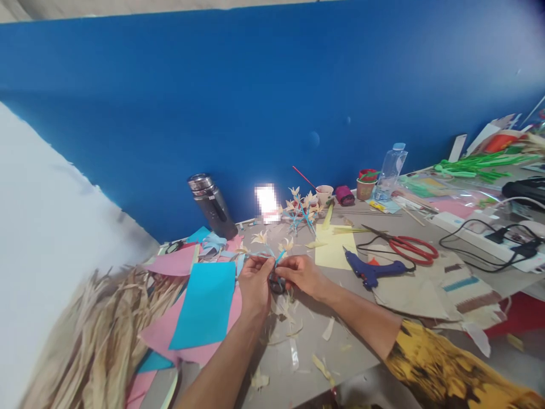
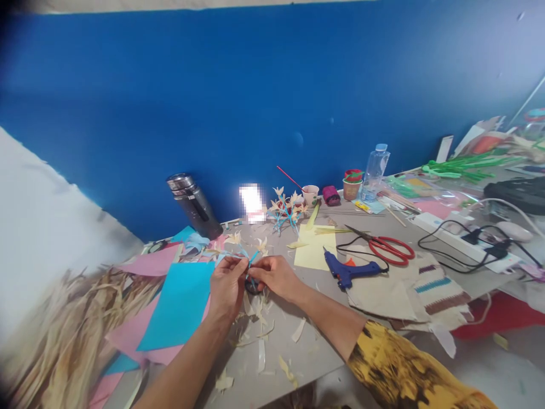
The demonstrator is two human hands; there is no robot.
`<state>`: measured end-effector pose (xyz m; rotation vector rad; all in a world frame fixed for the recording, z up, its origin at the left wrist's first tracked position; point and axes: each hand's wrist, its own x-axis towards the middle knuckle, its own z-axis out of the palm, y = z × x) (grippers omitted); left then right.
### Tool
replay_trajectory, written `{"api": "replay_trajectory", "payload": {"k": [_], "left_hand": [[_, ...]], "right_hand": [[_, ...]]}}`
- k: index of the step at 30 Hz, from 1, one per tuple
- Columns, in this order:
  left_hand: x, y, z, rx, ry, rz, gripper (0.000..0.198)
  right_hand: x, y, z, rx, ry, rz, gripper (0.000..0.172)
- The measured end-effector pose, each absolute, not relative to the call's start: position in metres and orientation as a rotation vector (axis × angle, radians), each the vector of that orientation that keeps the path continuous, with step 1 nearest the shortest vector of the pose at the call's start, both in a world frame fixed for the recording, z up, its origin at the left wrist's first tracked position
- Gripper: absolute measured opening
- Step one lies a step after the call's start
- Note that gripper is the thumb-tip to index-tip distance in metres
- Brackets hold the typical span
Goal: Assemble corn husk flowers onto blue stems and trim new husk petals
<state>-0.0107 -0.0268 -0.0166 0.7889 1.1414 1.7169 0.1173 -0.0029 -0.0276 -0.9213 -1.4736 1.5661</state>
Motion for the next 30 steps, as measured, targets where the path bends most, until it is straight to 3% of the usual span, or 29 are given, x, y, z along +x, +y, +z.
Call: {"api": "replay_trajectory", "payload": {"k": [30], "left_hand": [[-0.0103, -0.0288, -0.0174, 0.795, 1.146, 1.607, 0.026]], "right_hand": [[0.1198, -0.0023, -0.0301, -0.97, -1.523, 1.493, 0.032]]}}
